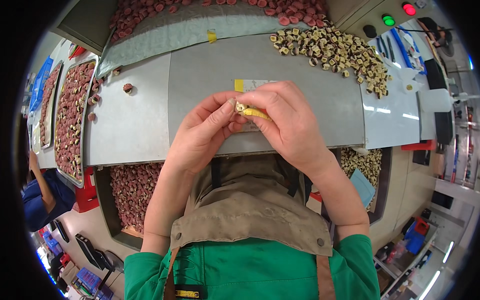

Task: The person dispenses adhesive from a squeeze bottle onto a cap, then repeatedly picks up figurine components, dips them in the adhesive, and attaches them together by hand.

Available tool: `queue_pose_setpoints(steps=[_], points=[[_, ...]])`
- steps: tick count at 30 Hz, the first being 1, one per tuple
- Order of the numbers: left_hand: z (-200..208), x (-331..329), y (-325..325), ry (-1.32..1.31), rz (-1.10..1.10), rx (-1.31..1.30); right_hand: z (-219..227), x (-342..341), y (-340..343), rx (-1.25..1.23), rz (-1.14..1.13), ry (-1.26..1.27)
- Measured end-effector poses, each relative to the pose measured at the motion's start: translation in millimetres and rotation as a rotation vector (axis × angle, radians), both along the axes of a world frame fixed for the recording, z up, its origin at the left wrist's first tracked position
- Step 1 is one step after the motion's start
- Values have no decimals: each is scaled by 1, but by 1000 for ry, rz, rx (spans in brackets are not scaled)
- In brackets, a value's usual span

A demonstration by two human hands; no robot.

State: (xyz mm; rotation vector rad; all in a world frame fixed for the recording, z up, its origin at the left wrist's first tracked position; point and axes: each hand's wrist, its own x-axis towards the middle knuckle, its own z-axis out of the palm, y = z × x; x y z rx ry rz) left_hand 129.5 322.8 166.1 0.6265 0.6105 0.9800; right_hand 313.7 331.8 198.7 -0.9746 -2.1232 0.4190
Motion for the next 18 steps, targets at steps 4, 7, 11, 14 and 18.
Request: queue_pose_setpoints(steps=[4,7,11,14,18], points=[[3,14,-8,171,207,197,-6,-2,-1,-75,-7,85],[4,16,-13,222,259,255,-8,-2,-4,-274,-31,278],[2,8,-8,172,133,134,2,2,-2,-119,12,89],[9,8,-8,150,114,154,3,8,3,-76,71,14],[17,20,-12,227,150,182,-4,15,4,-101,65,-7]])
